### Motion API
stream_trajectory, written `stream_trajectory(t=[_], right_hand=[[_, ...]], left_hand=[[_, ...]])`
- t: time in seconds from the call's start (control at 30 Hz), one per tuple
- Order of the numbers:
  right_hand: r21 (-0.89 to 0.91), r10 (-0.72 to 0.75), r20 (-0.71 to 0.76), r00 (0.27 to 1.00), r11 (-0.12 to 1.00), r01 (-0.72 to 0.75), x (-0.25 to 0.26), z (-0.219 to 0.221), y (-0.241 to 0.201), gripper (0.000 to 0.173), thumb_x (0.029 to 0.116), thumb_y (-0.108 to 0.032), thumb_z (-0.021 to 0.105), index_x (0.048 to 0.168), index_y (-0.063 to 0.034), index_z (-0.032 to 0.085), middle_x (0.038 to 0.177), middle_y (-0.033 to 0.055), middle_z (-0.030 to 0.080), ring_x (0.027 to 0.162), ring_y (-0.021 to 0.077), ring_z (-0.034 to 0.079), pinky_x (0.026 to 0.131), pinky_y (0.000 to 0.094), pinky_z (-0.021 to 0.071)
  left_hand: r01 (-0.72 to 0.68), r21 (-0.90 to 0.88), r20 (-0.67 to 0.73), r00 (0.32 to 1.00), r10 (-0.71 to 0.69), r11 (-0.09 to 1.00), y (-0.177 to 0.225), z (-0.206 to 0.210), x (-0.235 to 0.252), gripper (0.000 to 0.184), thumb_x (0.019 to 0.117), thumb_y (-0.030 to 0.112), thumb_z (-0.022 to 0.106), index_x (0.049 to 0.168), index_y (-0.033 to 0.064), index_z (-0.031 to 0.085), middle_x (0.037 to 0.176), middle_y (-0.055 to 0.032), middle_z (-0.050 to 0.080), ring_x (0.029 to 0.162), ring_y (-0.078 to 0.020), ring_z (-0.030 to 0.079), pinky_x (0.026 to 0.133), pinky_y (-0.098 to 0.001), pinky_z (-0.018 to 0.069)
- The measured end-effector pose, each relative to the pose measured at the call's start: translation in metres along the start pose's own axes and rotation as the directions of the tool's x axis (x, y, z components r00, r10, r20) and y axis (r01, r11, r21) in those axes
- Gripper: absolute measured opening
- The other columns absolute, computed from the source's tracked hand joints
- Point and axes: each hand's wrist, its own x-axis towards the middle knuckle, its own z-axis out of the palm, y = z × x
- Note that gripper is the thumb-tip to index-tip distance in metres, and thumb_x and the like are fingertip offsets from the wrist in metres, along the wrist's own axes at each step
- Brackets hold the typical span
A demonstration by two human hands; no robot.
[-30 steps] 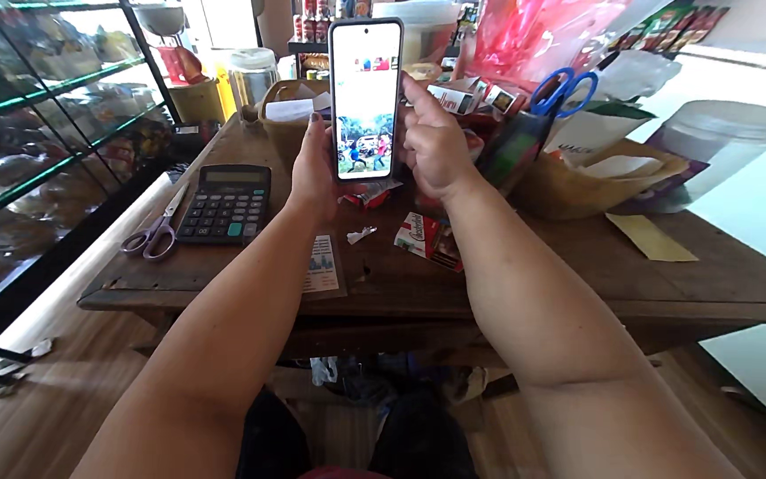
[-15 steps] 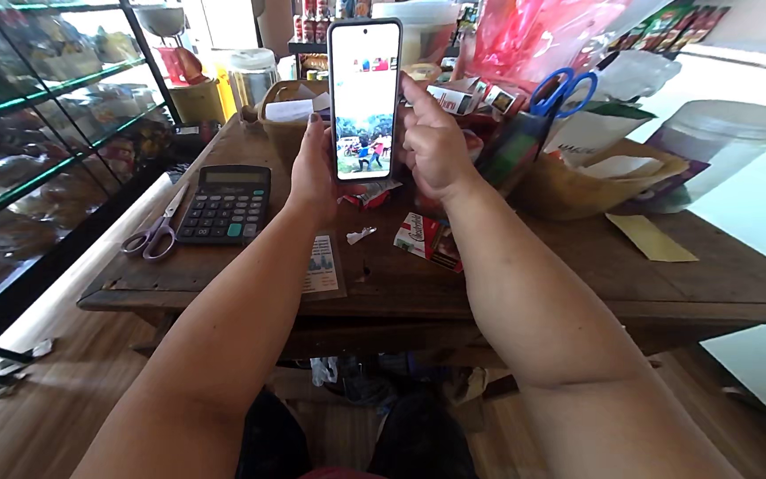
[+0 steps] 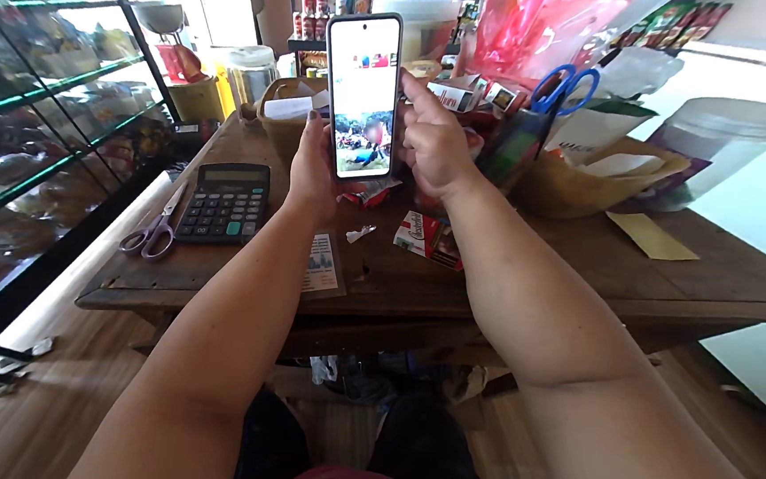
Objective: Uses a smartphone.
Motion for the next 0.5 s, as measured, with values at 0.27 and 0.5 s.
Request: stream_trajectory(t=[0.27,0.5], right_hand=[[0.016,-0.016,0.011,1.0,1.0,0.015,0.0004,0.0003,-0.0004,0.077,0.0885,0.003,0.036,0.163,-0.0048,0.019,0.145,0.0131,0.058,0.127,0.0189,0.061,0.102,0.0391,0.0552],[0.022,-0.019,0.02,1.0,1.0,0.018,-0.0006,0.0002,-0.0007,0.078,0.0871,0.004,0.036,0.163,-0.0053,0.019,0.145,0.0126,0.058,0.126,0.0184,0.062,0.101,0.0391,0.0556]], left_hand=[[-0.008,-0.014,0.032,0.999,0.009,1.0,-0.002,-0.0017,0.0014,0.074,0.1063,0.057,0.0,0.133,0.0168,0.056,0.115,-0.0073,0.071,0.093,-0.022,0.071,0.061,-0.0368,0.0593],[-0.007,-0.012,0.023,1.0,0.007,1.0,-0.0018,-0.0014,0.0012,0.072,0.1069,0.057,0.003,0.135,0.0162,0.055,0.116,-0.0077,0.07,0.093,-0.0224,0.071,0.061,-0.037,0.0592]])
